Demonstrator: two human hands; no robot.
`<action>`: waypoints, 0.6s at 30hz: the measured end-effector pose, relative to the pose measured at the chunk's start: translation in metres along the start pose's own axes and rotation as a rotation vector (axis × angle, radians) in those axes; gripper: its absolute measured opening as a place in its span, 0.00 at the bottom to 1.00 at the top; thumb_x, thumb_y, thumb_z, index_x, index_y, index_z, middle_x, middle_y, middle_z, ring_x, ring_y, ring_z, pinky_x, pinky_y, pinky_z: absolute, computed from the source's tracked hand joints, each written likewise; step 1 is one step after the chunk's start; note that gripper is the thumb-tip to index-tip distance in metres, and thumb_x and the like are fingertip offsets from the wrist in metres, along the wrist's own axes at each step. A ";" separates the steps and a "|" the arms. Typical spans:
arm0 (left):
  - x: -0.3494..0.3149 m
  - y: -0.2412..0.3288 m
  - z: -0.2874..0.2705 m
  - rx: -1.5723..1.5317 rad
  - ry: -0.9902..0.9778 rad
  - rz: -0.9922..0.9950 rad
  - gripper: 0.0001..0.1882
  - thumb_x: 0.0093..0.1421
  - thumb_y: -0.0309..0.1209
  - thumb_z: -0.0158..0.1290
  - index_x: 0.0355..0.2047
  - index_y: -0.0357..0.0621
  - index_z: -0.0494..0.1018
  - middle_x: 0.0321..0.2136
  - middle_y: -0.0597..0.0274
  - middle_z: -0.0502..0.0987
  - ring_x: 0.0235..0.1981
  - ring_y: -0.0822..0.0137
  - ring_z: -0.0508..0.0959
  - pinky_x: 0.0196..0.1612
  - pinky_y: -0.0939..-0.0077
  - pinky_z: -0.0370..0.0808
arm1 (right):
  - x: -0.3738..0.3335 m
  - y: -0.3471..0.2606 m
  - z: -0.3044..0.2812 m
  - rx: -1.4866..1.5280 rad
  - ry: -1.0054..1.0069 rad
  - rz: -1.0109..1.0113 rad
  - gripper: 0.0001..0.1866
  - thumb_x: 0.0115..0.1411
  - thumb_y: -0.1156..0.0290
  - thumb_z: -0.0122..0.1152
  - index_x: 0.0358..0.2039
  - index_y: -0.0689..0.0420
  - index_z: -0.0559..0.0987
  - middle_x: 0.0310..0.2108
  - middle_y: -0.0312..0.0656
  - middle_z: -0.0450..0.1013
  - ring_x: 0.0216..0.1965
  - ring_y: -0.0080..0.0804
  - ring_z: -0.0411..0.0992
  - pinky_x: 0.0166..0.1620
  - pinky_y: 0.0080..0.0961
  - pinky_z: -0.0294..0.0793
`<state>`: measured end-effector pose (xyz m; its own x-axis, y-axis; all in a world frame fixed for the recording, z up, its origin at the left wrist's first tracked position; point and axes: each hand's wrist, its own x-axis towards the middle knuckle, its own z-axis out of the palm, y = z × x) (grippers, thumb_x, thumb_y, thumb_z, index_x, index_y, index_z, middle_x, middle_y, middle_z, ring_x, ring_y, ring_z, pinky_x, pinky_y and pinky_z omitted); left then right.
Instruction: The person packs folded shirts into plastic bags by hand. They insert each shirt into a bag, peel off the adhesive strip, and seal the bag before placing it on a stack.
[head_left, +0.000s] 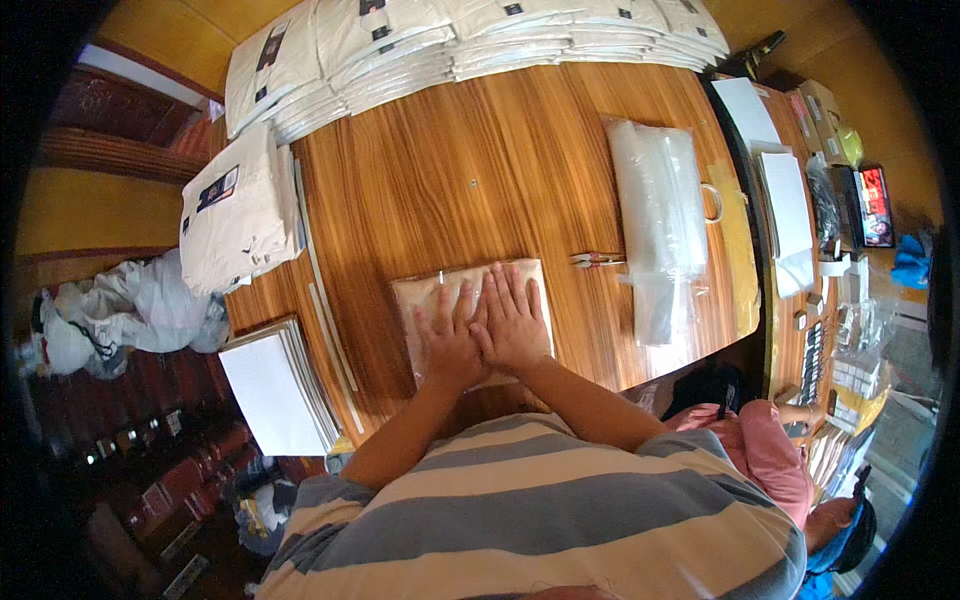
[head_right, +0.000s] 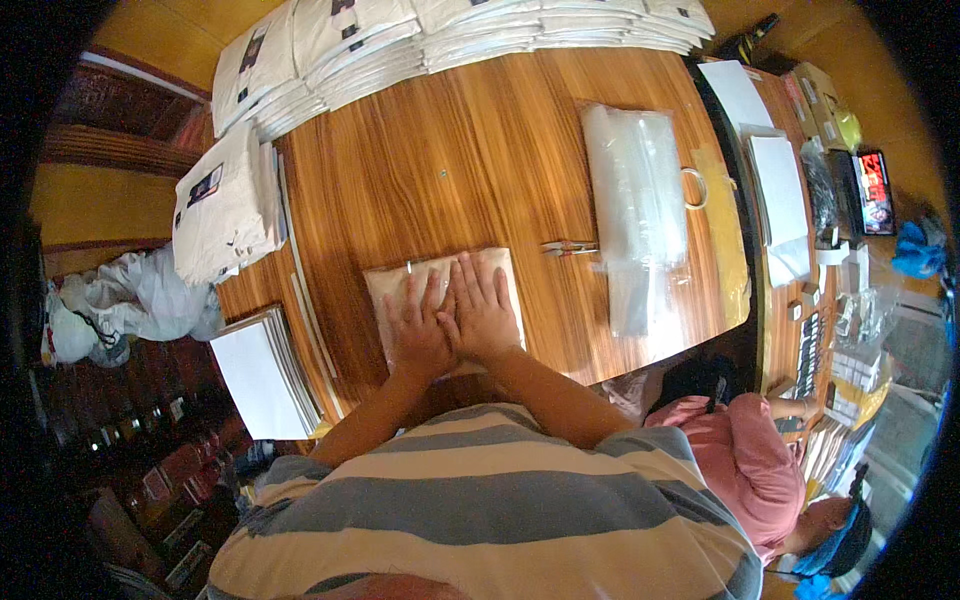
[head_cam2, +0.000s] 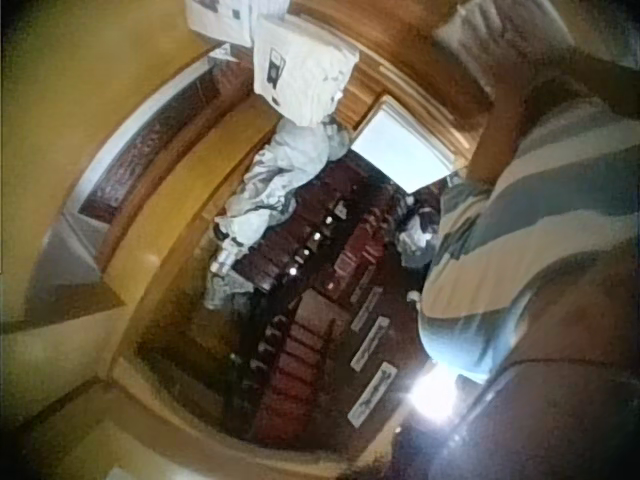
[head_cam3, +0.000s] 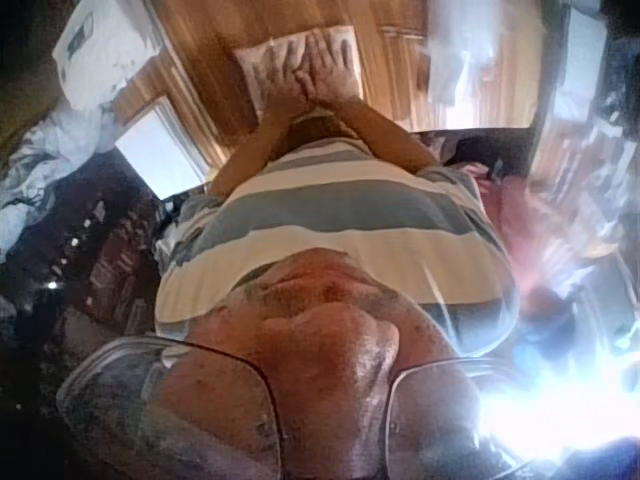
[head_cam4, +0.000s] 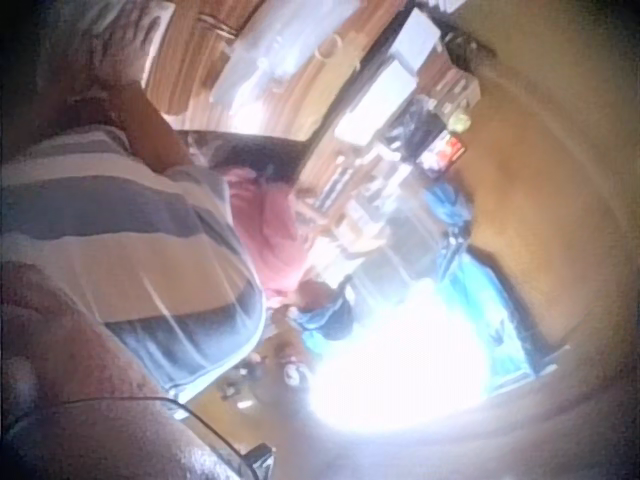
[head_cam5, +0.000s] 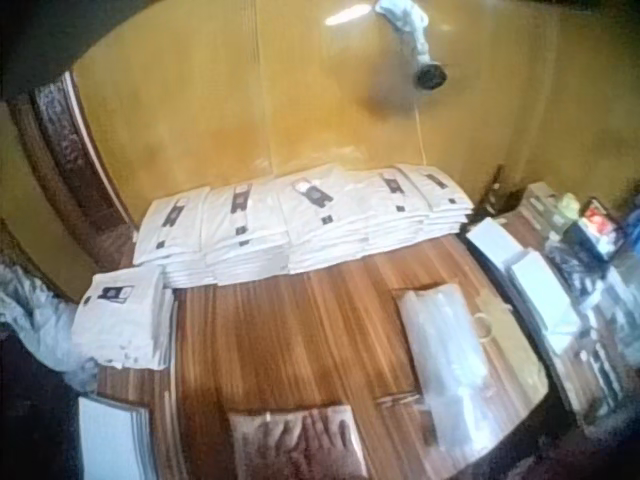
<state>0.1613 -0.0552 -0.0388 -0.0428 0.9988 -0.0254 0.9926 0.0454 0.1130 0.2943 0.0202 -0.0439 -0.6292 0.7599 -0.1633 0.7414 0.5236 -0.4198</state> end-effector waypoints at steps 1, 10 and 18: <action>-0.001 -0.001 0.001 0.011 -0.006 -0.001 0.35 0.70 0.41 0.39 0.77 0.54 0.60 0.79 0.58 0.53 0.79 0.40 0.47 0.71 0.15 0.37 | -0.001 0.000 0.000 -0.007 0.003 -0.003 0.47 0.71 0.41 0.44 0.78 0.66 0.52 0.81 0.54 0.42 0.82 0.56 0.35 0.79 0.59 0.32; 0.000 -0.004 0.009 -0.077 0.072 0.004 0.34 0.70 0.44 0.42 0.75 0.52 0.64 0.77 0.53 0.57 0.78 0.38 0.48 0.70 0.15 0.39 | 0.002 -0.001 0.002 -0.051 0.079 -0.010 0.45 0.73 0.41 0.42 0.77 0.66 0.56 0.81 0.53 0.45 0.81 0.56 0.38 0.78 0.59 0.32; 0.001 -0.005 0.010 -0.080 0.088 0.001 0.34 0.70 0.43 0.41 0.76 0.53 0.63 0.78 0.52 0.54 0.77 0.34 0.51 0.69 0.14 0.43 | 0.004 -0.001 0.003 -0.102 0.089 -0.022 0.45 0.73 0.40 0.41 0.77 0.65 0.57 0.81 0.52 0.46 0.82 0.56 0.38 0.79 0.59 0.32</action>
<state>0.1578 -0.0548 -0.0491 -0.0552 0.9966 0.0612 0.9805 0.0425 0.1921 0.2905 0.0211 -0.0471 -0.6252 0.7770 -0.0731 0.7507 0.5731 -0.3288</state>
